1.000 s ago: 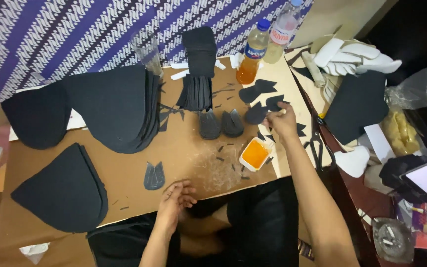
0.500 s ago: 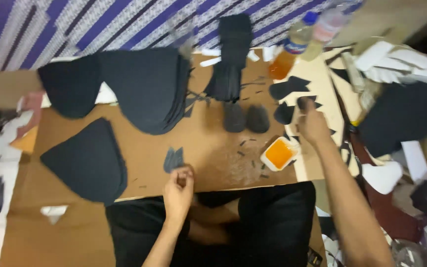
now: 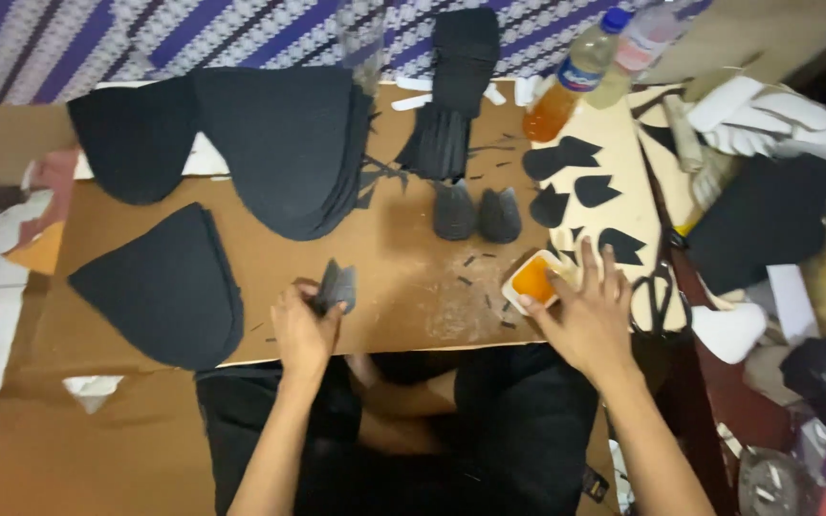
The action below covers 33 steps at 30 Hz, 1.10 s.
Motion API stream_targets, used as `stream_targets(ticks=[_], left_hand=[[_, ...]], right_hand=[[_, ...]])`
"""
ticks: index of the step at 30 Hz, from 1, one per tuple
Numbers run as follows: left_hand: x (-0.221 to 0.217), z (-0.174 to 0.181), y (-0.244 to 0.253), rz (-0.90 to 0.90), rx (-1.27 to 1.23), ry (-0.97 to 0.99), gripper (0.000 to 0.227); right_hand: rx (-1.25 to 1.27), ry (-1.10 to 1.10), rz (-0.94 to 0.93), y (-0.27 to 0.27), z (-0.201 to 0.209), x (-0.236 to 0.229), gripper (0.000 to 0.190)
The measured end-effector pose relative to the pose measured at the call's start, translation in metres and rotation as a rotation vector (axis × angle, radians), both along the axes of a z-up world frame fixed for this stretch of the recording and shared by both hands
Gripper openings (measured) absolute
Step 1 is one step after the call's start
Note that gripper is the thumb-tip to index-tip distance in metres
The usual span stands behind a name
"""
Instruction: Arranging small black cut-out pieces of material on a cardboard workspace, likely preparing them for assembly in a leather goods workshop.
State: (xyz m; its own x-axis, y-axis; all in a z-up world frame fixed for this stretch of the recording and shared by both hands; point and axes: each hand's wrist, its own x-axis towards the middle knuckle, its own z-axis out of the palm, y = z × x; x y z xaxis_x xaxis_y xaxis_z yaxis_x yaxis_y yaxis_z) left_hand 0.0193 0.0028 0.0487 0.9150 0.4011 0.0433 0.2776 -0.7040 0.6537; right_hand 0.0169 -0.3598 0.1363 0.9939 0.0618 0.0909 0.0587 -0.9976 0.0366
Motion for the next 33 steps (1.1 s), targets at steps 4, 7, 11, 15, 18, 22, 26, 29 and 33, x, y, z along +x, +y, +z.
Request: stream_targets(ticks=[4, 7, 11, 15, 18, 22, 26, 29, 33], left_hand=[[-0.006, -0.004, -0.014, 0.006, -0.313, 0.040, 0.041], [-0.022, 0.030, -0.027, -0.055, -0.105, -0.278, 0.021], [-0.029, 0.002, -0.023, -0.135, -0.323, -0.217, 0.026], [-0.037, 0.030, -0.022, -0.023, -0.586, 0.122, 0.044], [-0.036, 0.009, -0.015, -0.043, -0.746, 0.231, 0.056], [-0.025, 0.049, -0.034, -0.092, -1.149, 0.207, 0.054], [-0.018, -0.017, -0.043, 0.017, -1.178, 0.125, 0.031], [-0.019, -0.039, -0.050, 0.126, -1.314, 0.059, 0.028], [-0.025, 0.001, -0.060, 0.212, -1.323, 0.162, 0.048]], right_hand=[[0.015, 0.061, -0.049, 0.008, 0.002, 0.006, 0.067], [0.002, 0.121, -0.071, 0.012, -0.007, 0.013, 0.070], [-0.075, 0.322, -0.142, 0.014, -0.015, 0.019, 0.078], [0.073, 0.093, -0.094, 0.016, 0.002, 0.002, 0.060], [0.136, -0.139, -0.036, 0.013, 0.007, -0.016, 0.050], [0.075, -0.020, -0.020, 0.023, -0.004, -0.033, 0.051], [0.111, -0.121, -0.028, 0.025, -0.012, -0.042, 0.051], [0.104, -0.120, -0.039, 0.026, -0.017, -0.046, 0.049], [0.139, -0.145, -0.046, 0.023, -0.021, -0.051, 0.045]])
